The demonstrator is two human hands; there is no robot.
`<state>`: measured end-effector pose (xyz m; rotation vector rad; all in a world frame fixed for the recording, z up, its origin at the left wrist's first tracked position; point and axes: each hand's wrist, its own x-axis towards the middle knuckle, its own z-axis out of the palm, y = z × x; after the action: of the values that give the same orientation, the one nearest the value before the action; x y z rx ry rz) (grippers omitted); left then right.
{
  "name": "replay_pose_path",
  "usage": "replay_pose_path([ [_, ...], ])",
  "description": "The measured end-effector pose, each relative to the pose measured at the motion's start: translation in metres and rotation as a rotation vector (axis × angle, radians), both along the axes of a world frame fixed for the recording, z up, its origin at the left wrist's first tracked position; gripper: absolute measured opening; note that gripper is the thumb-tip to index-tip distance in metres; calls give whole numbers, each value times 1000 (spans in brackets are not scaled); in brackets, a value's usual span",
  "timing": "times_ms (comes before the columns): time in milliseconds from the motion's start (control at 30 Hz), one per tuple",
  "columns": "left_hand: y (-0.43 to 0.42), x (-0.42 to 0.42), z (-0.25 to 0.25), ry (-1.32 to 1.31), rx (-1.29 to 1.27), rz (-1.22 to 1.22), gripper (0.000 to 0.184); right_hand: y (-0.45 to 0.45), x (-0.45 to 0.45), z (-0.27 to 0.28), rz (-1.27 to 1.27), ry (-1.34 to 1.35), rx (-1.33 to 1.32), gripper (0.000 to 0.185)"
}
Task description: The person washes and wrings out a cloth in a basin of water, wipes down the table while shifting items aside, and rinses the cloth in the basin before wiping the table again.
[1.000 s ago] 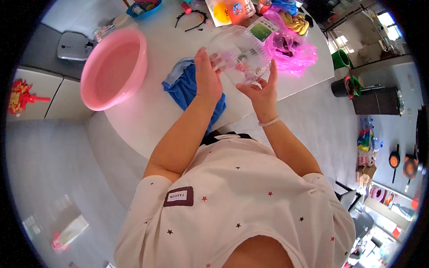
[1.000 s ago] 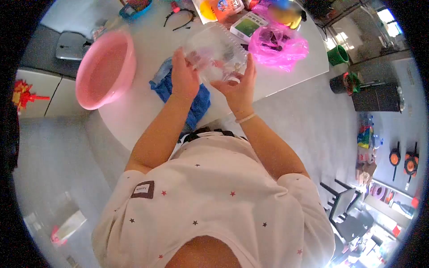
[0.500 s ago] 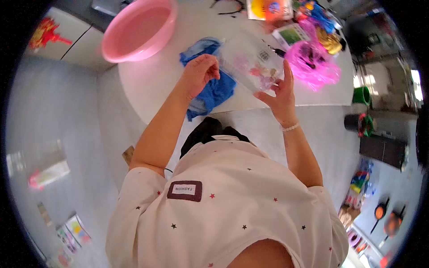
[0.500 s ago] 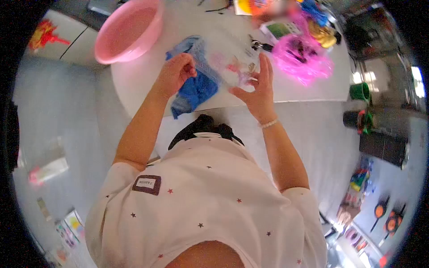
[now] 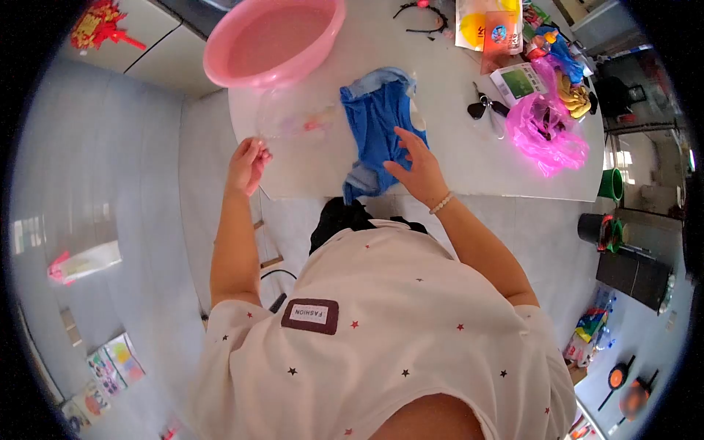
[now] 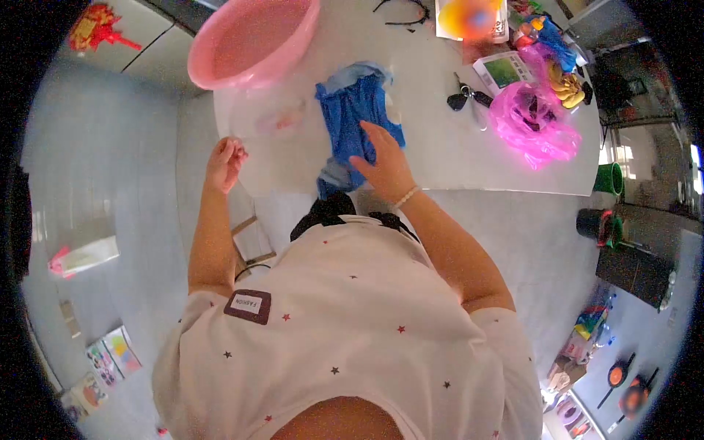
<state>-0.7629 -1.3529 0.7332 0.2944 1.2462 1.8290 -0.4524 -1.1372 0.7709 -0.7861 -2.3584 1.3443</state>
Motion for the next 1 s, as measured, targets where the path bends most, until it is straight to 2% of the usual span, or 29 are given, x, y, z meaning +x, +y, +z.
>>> replay_pose_path([
  [133,-26,-70,-37,30,-331,-39,14,17,-16,-32,-94,-65,333,69],
  [233,-29,-103,-42,100,-560,28,20,18,-39,-40,-148,-236,456,68],
  [333,-22,-130,-43,6,-511,104,28,26,-62,-65,8,-413,519,68],
  [367,-19,-136,-42,47,-563,100,30,29,-69,-72,71,-569,577,69],
  [467,-7,-143,-14,178,-717,38,36,43,-94,-66,99,-610,548,66],
  [567,-4,-162,2,340,-857,-70,35,77,-111,-62,165,-475,608,51],
  [633,-3,-189,1,474,-943,-55,31,113,-131,-37,58,-481,242,40],
  [667,-4,-201,3,453,-903,62,28,129,-139,-30,5,-476,62,35],
  [700,-3,-213,10,428,-863,176,26,141,-150,-31,-228,-410,239,24],
  [767,6,-226,37,489,-718,313,21,187,-167,-48,-308,-396,526,23],
  [867,30,-233,73,590,-492,409,17,244,-193,-70,-393,-402,746,29],
  [1000,76,-217,114,670,-356,371,15,281,-218,-67,-343,-749,711,33],
])
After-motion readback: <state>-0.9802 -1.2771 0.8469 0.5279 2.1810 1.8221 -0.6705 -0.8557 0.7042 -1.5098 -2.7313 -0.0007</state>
